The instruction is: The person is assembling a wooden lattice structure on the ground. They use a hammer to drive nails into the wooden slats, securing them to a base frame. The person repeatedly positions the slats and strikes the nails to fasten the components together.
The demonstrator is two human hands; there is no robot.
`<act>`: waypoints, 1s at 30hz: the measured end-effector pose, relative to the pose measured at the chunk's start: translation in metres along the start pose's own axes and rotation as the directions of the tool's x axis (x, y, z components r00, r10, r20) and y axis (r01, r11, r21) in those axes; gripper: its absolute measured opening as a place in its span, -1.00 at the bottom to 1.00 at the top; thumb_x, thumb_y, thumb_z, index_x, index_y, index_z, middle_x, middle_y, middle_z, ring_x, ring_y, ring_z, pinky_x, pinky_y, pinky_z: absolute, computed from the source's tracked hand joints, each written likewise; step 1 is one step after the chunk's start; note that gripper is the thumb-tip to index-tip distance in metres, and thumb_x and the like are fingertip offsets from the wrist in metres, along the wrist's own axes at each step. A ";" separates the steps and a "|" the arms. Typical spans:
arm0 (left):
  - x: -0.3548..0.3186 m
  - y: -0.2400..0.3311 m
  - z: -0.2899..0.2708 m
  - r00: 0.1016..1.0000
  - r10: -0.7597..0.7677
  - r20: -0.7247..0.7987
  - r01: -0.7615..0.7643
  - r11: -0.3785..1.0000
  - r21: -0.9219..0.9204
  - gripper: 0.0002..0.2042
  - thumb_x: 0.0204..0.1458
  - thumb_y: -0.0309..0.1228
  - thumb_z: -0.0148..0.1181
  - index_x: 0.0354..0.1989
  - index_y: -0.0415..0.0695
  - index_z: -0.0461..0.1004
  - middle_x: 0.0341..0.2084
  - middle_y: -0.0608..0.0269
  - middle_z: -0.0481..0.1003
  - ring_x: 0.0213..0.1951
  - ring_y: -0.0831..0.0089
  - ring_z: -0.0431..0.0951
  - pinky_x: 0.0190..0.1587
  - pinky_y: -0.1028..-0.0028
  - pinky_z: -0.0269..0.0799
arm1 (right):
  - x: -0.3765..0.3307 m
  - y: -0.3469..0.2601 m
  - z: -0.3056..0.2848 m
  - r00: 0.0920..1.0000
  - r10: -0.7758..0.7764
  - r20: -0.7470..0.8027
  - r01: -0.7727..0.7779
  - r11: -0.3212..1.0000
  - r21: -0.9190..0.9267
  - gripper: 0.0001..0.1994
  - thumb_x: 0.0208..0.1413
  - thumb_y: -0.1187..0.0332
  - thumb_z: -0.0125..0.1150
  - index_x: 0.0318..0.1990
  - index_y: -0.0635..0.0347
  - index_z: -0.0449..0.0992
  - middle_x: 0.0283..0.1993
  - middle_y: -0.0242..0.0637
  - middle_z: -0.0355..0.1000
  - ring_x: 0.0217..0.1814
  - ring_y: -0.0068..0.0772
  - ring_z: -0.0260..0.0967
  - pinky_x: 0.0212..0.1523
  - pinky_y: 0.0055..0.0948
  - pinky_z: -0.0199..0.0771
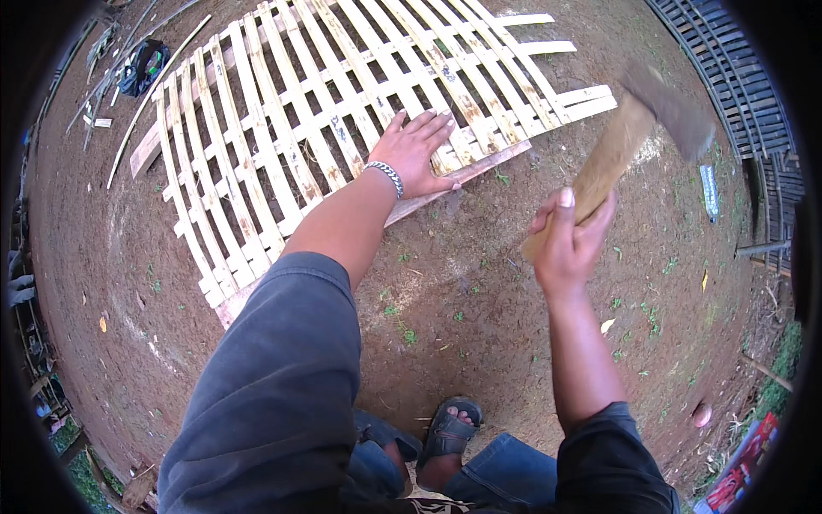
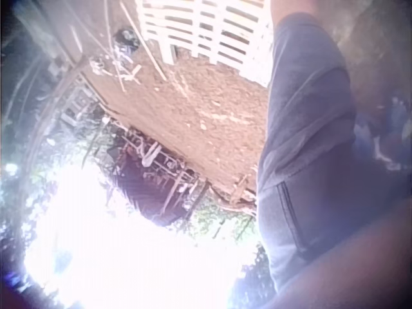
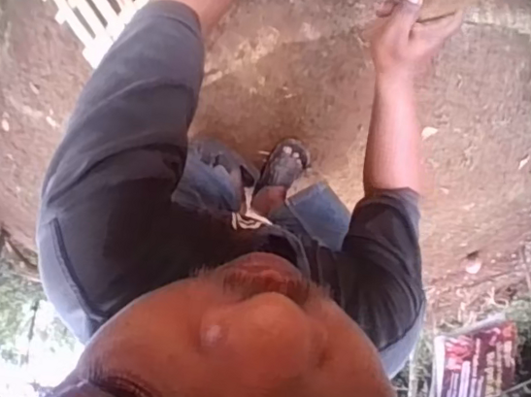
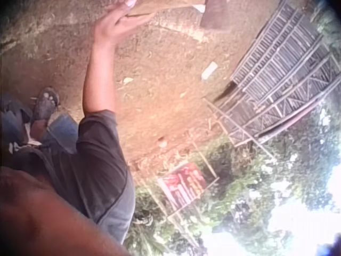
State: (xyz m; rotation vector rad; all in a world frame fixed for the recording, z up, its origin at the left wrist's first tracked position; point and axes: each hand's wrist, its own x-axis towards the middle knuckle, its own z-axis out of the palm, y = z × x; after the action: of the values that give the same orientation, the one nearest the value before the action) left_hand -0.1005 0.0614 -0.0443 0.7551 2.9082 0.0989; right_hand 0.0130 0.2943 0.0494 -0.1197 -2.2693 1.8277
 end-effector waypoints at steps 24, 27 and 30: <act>0.003 0.001 -0.004 1.000 0.004 0.007 -0.004 1.000 0.003 0.03 0.05 0.40 0.10 0.60 0.07 -0.04 0.60 0.35 -0.03 0.60 0.35 -0.08 0.63 0.10 -0.26 | -0.031 0.020 0.029 0.996 0.079 -0.028 -0.084 0.923 -0.376 -0.63 0.45 0.23 0.05 0.21 0.31 0.25 -0.36 -0.13 0.53 -0.43 -0.28 0.54 -0.46 -0.16 0.55; 0.002 0.001 -0.005 1.000 -0.010 0.030 0.010 1.000 -0.005 0.02 0.05 0.39 0.11 0.60 0.07 -0.03 0.60 0.35 -0.04 0.60 0.35 -0.08 0.63 0.10 -0.27 | -0.034 0.034 0.013 0.884 0.433 0.178 -0.150 0.622 -0.769 -0.58 0.42 0.22 0.09 0.24 0.31 0.23 -0.33 0.04 0.53 -0.40 0.14 0.53 -0.29 0.06 0.58; 0.000 -0.001 -0.005 0.999 -0.013 0.037 0.012 1.000 0.013 0.03 0.05 0.38 0.12 0.61 0.08 -0.05 0.61 0.36 -0.04 0.60 0.37 -0.09 0.63 0.10 -0.27 | -0.033 0.018 0.017 0.947 0.296 0.124 -0.153 0.755 -0.637 -0.55 0.40 0.25 0.10 0.27 0.34 0.21 -0.26 0.20 0.54 -0.25 0.36 0.55 -0.19 0.16 0.56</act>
State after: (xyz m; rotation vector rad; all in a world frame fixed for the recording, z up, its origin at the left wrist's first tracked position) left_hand -0.1016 0.0605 -0.0394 0.7326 2.8805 0.0637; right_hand 0.0394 0.2752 0.0243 -0.3291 -3.0601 1.1291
